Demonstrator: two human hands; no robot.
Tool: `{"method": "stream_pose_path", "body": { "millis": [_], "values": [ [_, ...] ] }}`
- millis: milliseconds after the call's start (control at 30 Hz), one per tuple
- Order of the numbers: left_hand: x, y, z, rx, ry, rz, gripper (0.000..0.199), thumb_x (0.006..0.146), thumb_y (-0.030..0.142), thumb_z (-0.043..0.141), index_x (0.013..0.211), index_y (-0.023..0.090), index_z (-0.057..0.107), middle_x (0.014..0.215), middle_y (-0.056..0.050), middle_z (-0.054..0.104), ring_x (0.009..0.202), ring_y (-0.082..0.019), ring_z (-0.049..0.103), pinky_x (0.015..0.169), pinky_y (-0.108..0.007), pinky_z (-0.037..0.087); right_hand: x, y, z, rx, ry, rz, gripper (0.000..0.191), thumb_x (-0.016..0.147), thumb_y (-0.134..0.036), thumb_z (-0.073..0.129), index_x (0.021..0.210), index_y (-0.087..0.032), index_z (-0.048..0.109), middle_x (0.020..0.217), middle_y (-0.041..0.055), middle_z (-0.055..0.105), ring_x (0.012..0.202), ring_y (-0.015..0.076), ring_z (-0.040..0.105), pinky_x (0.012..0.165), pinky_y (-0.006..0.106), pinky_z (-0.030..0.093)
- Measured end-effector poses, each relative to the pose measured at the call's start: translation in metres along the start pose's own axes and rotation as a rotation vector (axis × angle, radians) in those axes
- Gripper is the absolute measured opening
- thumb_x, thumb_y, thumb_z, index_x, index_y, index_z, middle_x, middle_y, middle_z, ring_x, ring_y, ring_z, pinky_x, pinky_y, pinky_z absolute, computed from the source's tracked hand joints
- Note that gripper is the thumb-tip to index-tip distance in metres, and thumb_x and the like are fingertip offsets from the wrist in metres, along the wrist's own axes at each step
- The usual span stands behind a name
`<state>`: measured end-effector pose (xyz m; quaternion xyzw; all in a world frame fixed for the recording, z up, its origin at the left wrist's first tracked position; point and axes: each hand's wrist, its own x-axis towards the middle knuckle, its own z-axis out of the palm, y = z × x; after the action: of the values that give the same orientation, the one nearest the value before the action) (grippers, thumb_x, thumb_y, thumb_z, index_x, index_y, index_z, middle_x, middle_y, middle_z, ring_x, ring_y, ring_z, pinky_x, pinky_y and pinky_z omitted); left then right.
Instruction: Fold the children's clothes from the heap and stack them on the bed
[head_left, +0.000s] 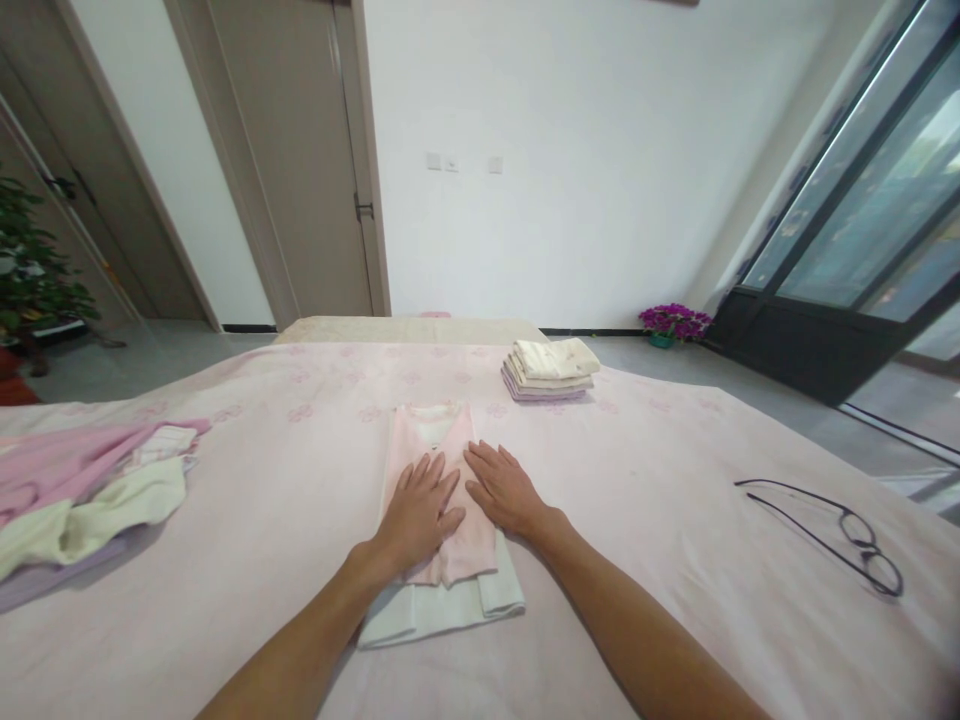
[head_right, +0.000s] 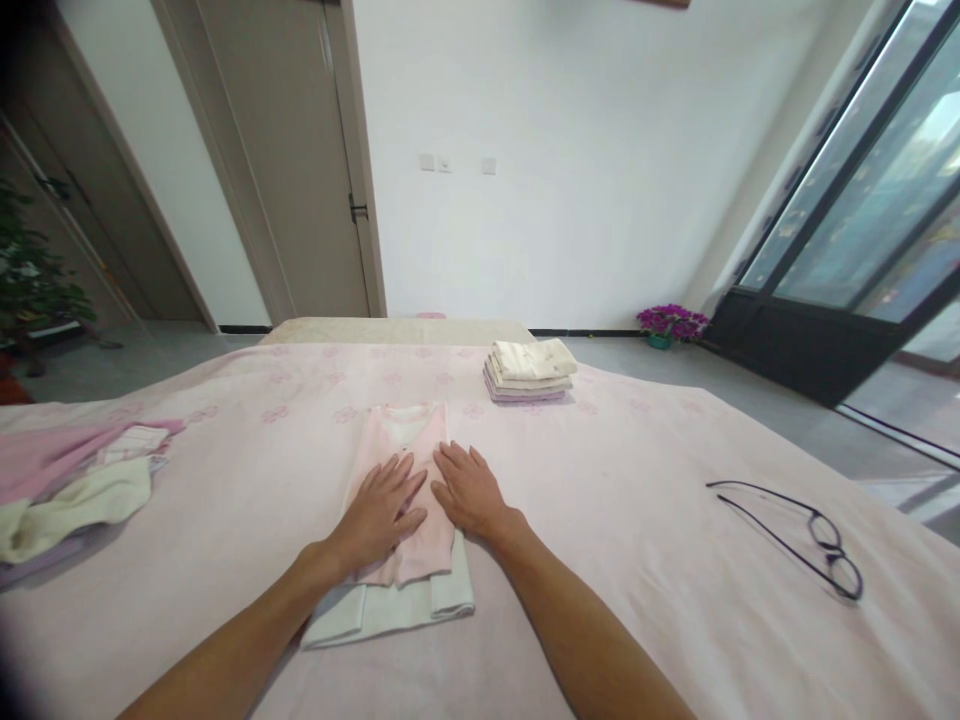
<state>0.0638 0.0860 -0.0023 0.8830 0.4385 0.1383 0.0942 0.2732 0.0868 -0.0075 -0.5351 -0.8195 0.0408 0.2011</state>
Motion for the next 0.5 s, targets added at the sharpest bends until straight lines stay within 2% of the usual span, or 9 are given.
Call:
{"method": "stream_pose_path", "body": {
  "millis": [133, 233, 333, 400, 500],
  "values": [
    [0.0, -0.016, -0.019, -0.2, 0.238, -0.119, 0.037, 0.095, 0.03, 0.041, 0.124, 0.021, 0.063, 0.134, -0.006, 0.061, 0.129, -0.02, 0.051, 0.112, -0.039, 0.035, 0.001, 0.003, 0.002, 0.023, -0.031, 0.031, 0.052, 0.094, -0.029, 0.044, 0.145, -0.021, 0.044, 0.153, 0.0102, 0.04, 0.142, 0.0233, 0.034, 0.118, 0.048, 0.022],
    [-0.006, -0.039, -0.037, -0.253, 0.357, -0.268, 0.033, 0.091, 0.022, 0.04, 0.109, 0.021, 0.068, 0.118, -0.004, 0.068, 0.114, -0.018, 0.061, 0.104, -0.034, 0.044, 0.002, 0.004, 0.002, 0.025, -0.024, 0.042, 0.051, 0.093, -0.027, 0.044, 0.144, -0.02, 0.045, 0.152, 0.0103, 0.041, 0.141, 0.023, 0.035, 0.118, 0.047, 0.023],
    [-0.02, -0.06, -0.047, -0.249, 0.354, -0.338, 0.033, 0.087, 0.019, 0.04, 0.103, 0.021, 0.069, 0.113, -0.004, 0.069, 0.108, -0.019, 0.063, 0.1, -0.034, 0.047, 0.002, 0.004, -0.001, 0.027, -0.006, 0.032, 0.05, 0.094, -0.029, 0.044, 0.143, -0.02, 0.046, 0.152, 0.0106, 0.041, 0.141, 0.0234, 0.035, 0.117, 0.048, 0.023],
    [-0.032, -0.068, -0.044, -0.208, 0.311, -0.285, 0.033, 0.09, 0.022, 0.039, 0.106, 0.02, 0.068, 0.115, -0.004, 0.068, 0.111, -0.019, 0.062, 0.103, -0.036, 0.046, 0.0, 0.003, -0.003, 0.044, 0.023, -0.002, 0.049, 0.095, -0.032, 0.044, 0.143, -0.021, 0.046, 0.152, 0.0101, 0.041, 0.142, 0.0228, 0.034, 0.118, 0.047, 0.023],
    [-0.051, -0.067, -0.032, -0.116, 0.206, -0.142, 0.038, 0.097, 0.029, 0.037, 0.121, 0.019, 0.064, 0.131, -0.006, 0.063, 0.127, -0.021, 0.053, 0.111, -0.038, 0.039, -0.003, -0.001, -0.008, 0.075, 0.064, -0.093, 0.049, 0.096, -0.035, 0.046, 0.143, -0.023, 0.046, 0.154, 0.0091, 0.039, 0.142, 0.0217, 0.034, 0.118, 0.045, 0.022]
  ]
}}
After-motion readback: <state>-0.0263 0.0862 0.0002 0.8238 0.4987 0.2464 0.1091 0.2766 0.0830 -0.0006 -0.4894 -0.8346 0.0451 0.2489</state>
